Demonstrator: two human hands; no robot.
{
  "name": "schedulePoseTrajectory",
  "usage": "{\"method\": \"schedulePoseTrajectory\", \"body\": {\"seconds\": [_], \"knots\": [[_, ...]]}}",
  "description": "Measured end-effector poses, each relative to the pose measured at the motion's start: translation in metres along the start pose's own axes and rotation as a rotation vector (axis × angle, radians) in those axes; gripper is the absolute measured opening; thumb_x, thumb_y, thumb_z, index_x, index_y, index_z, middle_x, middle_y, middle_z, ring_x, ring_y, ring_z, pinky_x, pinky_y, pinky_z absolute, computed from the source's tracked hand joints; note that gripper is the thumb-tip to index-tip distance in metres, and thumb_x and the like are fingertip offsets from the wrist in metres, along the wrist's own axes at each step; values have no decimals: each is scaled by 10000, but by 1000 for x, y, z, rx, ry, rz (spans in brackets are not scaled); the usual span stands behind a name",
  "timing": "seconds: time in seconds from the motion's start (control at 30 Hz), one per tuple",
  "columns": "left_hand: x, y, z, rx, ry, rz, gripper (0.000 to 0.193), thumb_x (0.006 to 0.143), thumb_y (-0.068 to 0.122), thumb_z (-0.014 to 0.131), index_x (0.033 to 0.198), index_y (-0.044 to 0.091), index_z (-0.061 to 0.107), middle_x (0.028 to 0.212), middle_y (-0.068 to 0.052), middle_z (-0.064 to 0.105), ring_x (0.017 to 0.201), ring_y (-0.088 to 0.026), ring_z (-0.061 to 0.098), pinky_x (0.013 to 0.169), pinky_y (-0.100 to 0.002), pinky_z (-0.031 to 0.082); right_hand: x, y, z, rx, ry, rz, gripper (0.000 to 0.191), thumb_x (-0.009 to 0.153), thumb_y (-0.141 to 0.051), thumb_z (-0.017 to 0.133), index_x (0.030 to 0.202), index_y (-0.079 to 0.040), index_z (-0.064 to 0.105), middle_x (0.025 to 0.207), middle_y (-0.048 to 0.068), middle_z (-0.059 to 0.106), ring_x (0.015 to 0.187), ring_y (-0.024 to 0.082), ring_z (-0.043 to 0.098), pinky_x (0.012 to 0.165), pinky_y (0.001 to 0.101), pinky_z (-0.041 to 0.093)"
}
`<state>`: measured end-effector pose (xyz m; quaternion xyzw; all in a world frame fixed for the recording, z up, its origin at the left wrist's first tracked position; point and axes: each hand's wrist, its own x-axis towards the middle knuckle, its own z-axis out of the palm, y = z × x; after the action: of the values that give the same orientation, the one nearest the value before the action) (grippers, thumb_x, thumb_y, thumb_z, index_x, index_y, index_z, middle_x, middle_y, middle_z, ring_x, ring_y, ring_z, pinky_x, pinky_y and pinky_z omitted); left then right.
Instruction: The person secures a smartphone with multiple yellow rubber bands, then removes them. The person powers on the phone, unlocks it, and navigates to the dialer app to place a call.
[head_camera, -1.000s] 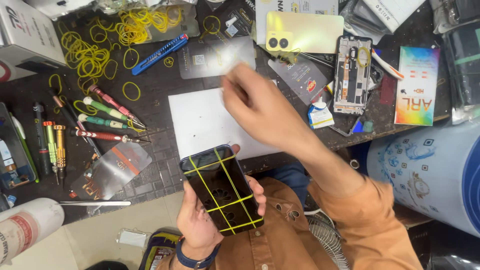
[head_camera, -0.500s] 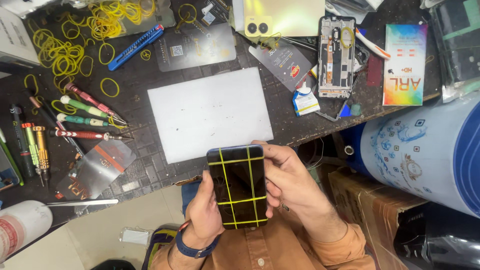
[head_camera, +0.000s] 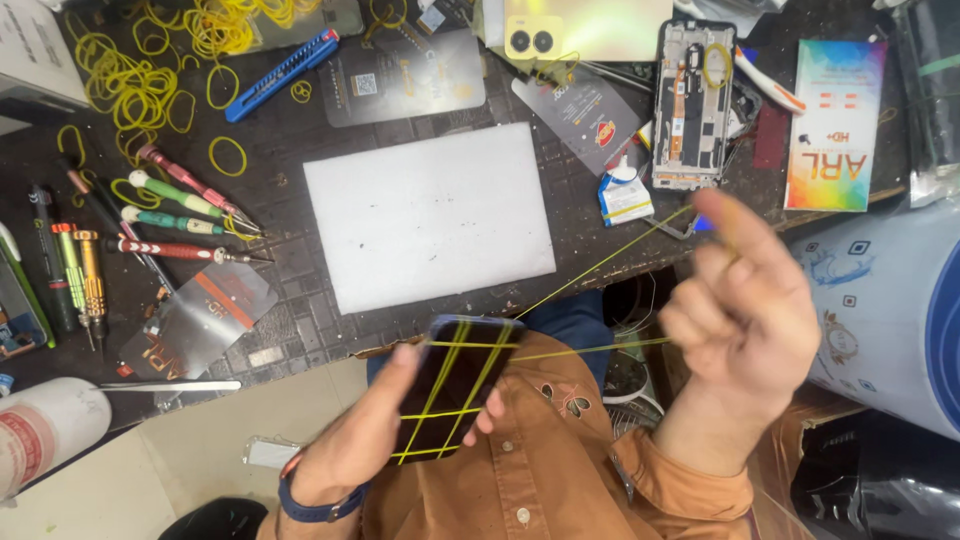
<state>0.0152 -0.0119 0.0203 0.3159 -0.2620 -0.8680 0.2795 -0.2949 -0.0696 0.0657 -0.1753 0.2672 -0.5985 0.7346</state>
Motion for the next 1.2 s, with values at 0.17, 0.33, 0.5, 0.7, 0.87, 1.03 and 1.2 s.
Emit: {"method": "schedulePoseTrajectory", "body": {"seconds": [0.17,0.33,0.5,0.7,0.87,1.03,1.2], "knots": [[15,-7,9,169,74,-178,772,1031,592,198,1356,-31,519,1048,-123,699,877,-161,676,771,-309,584,-12,16,57,-1372,-748,-91,515,874,5,541,1388,7,581,895,60,646,785,216,700,672,338,592],[22,-16,8,-8,93,-118,866,1012,645,115,1413,-3,527,1006,-161,704,805,-219,716,722,-340,603,-9,37,60,-1576,-910,-134,396,859,-126,699,1247,-47,703,767,71,585,654,249,628,541,371,488],[23,-29,11,-365,-11,48,876,1015,653,177,1445,-55,463,1176,-240,686,977,-311,711,843,-429,620,-14,34,7,-1445,-440,-501,59,770,-110,694,807,-79,660,635,41,498,533,173,511,476,329,371],[12,-21,30,-259,-20,341,912,992,704,384,1461,-74,467,1207,-229,669,1061,-315,697,903,-435,609,-7,53,-48,210,207,-76,295,1030,-149,579,770,-14,615,709,33,380,602,133,344,544,287,323],[11,4,37,491,-3,356,555,1006,470,541,1262,-18,611,1135,-158,681,1020,-252,685,942,-366,580,-7,47,-24,-146,172,335,385,933,-114,560,1282,10,667,813,-25,373,652,76,332,500,203,297],[14,10,61,1278,163,215,585,845,211,688,1356,-31,537,1159,-216,655,1056,-368,640,874,-450,515,-47,32,34,-1218,-222,31,327,980,-104,555,1254,29,673,946,30,548,833,185,544,736,284,464],[26,8,56,1198,217,-329,370,934,224,630,1256,52,567,1043,-161,697,1025,-335,687,880,-449,528,-60,50,40,-1564,-740,-40,186,931,-116,686,1105,-51,677,965,100,627,875,273,671,750,372,541]]}}
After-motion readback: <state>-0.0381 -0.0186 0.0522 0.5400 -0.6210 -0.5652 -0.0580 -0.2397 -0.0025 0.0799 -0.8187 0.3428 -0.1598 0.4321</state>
